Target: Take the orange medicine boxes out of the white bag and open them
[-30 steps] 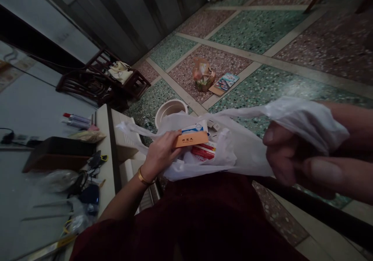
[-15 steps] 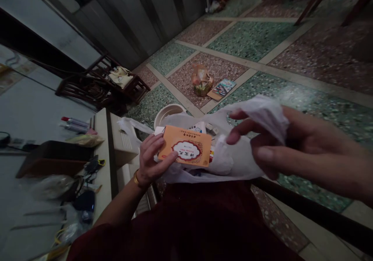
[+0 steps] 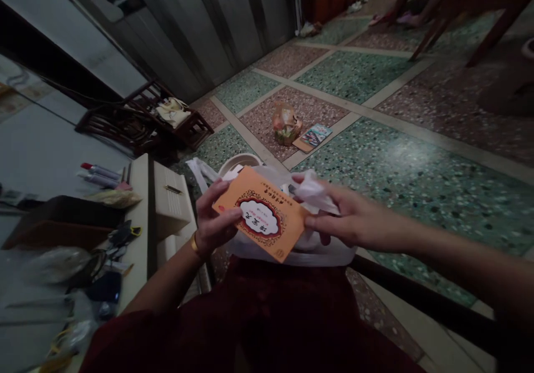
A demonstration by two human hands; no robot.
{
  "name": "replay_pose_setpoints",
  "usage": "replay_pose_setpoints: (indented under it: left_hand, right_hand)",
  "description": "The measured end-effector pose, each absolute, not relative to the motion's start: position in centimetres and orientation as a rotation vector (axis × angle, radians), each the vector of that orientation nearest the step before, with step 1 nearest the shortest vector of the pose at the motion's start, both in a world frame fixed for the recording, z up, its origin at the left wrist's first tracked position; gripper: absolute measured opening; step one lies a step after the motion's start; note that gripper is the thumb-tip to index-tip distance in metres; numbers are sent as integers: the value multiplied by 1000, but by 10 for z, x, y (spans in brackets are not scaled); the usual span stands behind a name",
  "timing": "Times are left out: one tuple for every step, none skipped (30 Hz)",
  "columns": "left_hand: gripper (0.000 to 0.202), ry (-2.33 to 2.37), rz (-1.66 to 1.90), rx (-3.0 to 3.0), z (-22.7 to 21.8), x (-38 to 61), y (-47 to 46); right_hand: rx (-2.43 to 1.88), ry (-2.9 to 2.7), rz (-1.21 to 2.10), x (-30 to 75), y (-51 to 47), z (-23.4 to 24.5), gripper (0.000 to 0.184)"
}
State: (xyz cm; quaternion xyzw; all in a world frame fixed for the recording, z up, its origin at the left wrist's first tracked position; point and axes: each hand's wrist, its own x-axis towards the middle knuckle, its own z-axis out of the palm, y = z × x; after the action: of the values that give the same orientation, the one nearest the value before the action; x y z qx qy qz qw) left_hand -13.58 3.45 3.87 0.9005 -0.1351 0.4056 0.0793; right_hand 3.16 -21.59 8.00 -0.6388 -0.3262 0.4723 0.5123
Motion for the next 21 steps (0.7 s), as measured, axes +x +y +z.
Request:
replay_pose_setpoints:
  left_hand:
    - [25, -362, 1168, 2696, 39, -129, 34]
    - [22, -311, 1118, 2709, 40, -120, 33]
    - [22, -257, 1066, 2723, 42, -111, 32]
    - [23, -211, 1022, 2725, 45, -102, 30]
    - [27, -179, 986, 2709, 49, -93, 28]
    - [31, -165, 960, 2674, 52, -85, 26]
    - [36, -171, 930, 2627, 55, -78, 24]
    - [41, -191, 902, 2571, 57, -72, 21]
    - [46, -217, 882, 2504, 58, -67, 19]
    - [51, -232, 858, 2434, 58, -65, 17]
    - [55, -236, 826, 2361, 58, -63, 16]
    - [58, -224, 784, 2285, 57, -63, 15]
    - [60, -195, 728, 2207, 56, -64, 15]
    - [61, -152, 662, 2124, 55, -66, 16]
    - [60, -101, 587, 2032, 55, -69, 17]
    - [60, -47, 502, 1933, 54, -72, 17]
    - [61, 2, 415, 1830, 54, -76, 18]
    - [62, 41, 330, 1730, 53, -79, 17]
    - [65, 62, 254, 1643, 53, -81, 16]
    - [67, 69, 187, 1573, 52, -83, 14]
    - [69, 65, 137, 1521, 51, -85, 13]
  right_hand:
    - [-1530, -811, 1218, 32, -215, 77, 65]
    - [-1515, -860, 1304, 32, -214, 76, 60]
    - [-1497, -908, 1375, 32, -213, 75, 56]
    - [-1480, -922, 1406, 31, -211, 75, 53]
    - [-1474, -915, 1417, 28, -210, 77, 52]
    - [-1482, -893, 1414, 26, -208, 78, 52]
    - [-1499, -862, 1400, 22, -205, 80, 54]
    - [-1520, -829, 1380, 19, -203, 81, 57]
    - [-1541, -800, 1357, 16, -200, 83, 61]
    - [-1558, -773, 1333, 13, -198, 83, 65]
    - [-1569, -749, 1310, 11, -196, 83, 68]
    - [-1576, -724, 1290, 10, -194, 83, 70]
    - [-1582, -703, 1271, 10, -193, 82, 71]
    - [-1588, -687, 1253, 10, -193, 80, 72]
    - [-1593, -677, 1233, 11, -192, 79, 72]
    - [-1599, -671, 1211, 12, -192, 76, 73]
    - [-1606, -668, 1193, 13, -192, 74, 74]
    - [-1616, -667, 1179, 14, -192, 72, 74]
    - [-1628, -665, 1169, 14, -191, 71, 75]
    - [-1642, -662, 1164, 14, -190, 69, 75]
    - [-1656, -661, 1160, 14, -190, 68, 76]
